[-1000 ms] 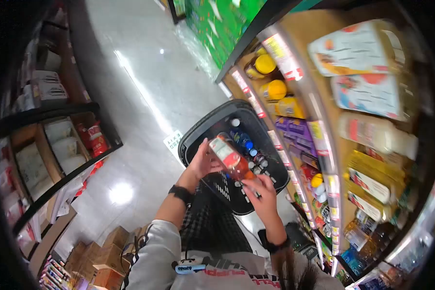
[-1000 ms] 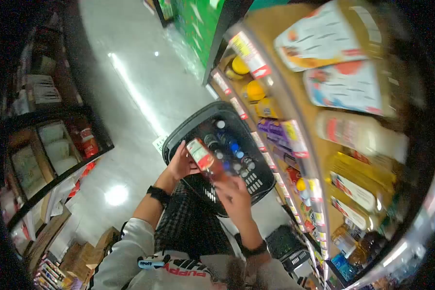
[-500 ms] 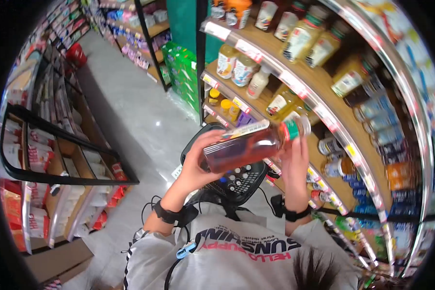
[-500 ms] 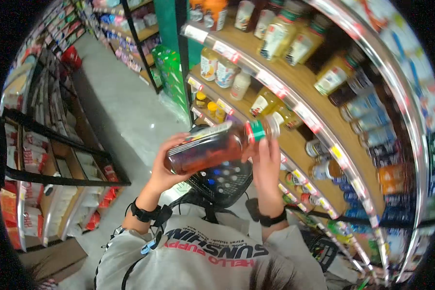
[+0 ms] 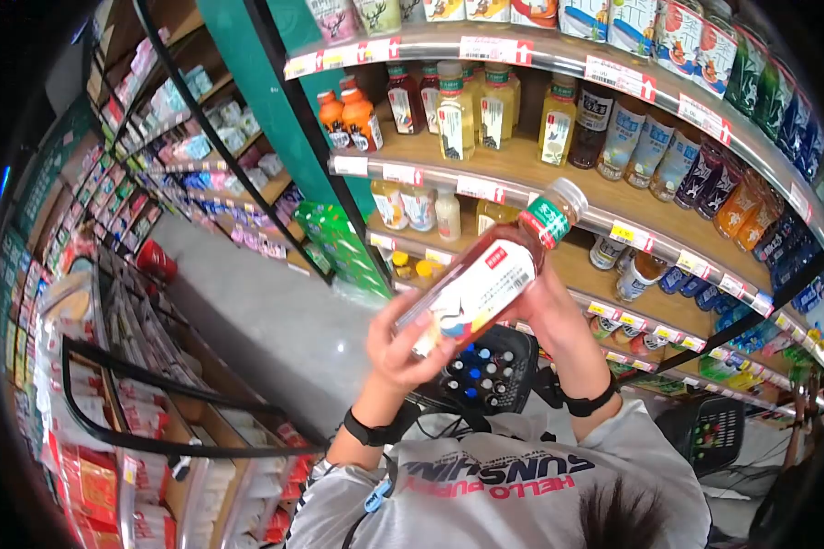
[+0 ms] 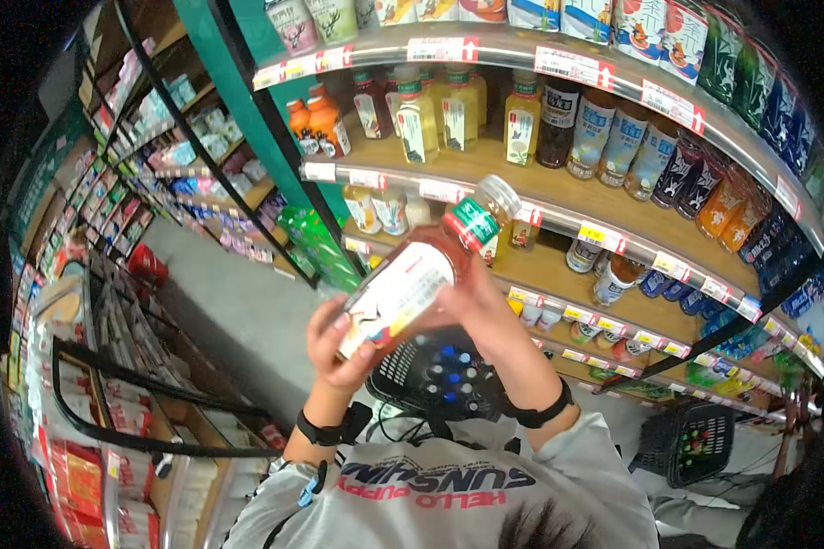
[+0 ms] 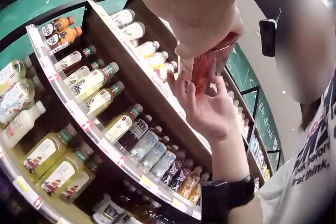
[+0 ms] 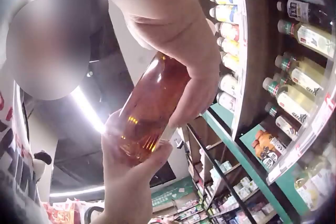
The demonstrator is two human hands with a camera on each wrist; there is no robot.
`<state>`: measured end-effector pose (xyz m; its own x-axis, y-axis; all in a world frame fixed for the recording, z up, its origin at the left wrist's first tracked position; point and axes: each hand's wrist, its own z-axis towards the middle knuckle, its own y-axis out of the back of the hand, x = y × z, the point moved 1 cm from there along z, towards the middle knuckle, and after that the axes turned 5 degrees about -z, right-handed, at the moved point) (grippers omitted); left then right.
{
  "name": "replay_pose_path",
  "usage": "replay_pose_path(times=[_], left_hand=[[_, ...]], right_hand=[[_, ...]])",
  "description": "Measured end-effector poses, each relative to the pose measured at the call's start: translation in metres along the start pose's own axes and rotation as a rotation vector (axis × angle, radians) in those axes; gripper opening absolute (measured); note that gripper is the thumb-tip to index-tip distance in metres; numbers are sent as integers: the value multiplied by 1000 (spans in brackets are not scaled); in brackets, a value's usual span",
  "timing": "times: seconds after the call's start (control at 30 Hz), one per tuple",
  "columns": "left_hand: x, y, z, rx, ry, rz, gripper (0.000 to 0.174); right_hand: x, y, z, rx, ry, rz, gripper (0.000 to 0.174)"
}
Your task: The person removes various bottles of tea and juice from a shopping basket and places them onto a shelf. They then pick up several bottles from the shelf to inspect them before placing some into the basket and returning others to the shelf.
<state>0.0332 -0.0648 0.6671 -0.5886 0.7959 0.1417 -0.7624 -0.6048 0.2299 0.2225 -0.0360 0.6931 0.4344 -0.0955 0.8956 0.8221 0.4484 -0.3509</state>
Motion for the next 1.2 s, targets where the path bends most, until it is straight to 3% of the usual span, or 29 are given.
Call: replay_pose_path(times=[0.17, 0.37, 0.43, 0.5, 0.57, 0.63, 0.83, 0.93, 1.07, 1.2], left_hand=[[40, -22, -50, -1, -66, -146, 51], [129, -23, -54, 337, 291, -324, 60], [165, -19, -56, 320, 288, -414, 64], [200, -8, -60, 405, 312, -418, 66], [231, -1, -66, 474, 386, -436, 67], [258, 4, -77, 537, 516, -469, 67], [324, -29, -75, 537, 494, -559, 66], [345, -68, -53, 461, 513, -683, 70], [359, -123, -55, 377, 580, -690, 77], [356, -130, -57, 378, 645, -696, 79]], right_hand=[[-11, -14, 22, -147, 82, -114, 79], [-41, -39, 103, -359, 386, -360, 75], [-61, -35, 146, -440, 388, -581, 75], [-79, -35, 196, -408, 465, -583, 75], [-86, -29, 242, -483, 585, -895, 74], [-89, -22, 282, -448, 576, -1002, 73], [-110, 7, 345, -487, 331, -1095, 76], [-110, -1, 356, -511, 332, -902, 74], [-110, 8, 375, -505, 378, -973, 81], [-115, 23, 393, -417, 350, -988, 75]])
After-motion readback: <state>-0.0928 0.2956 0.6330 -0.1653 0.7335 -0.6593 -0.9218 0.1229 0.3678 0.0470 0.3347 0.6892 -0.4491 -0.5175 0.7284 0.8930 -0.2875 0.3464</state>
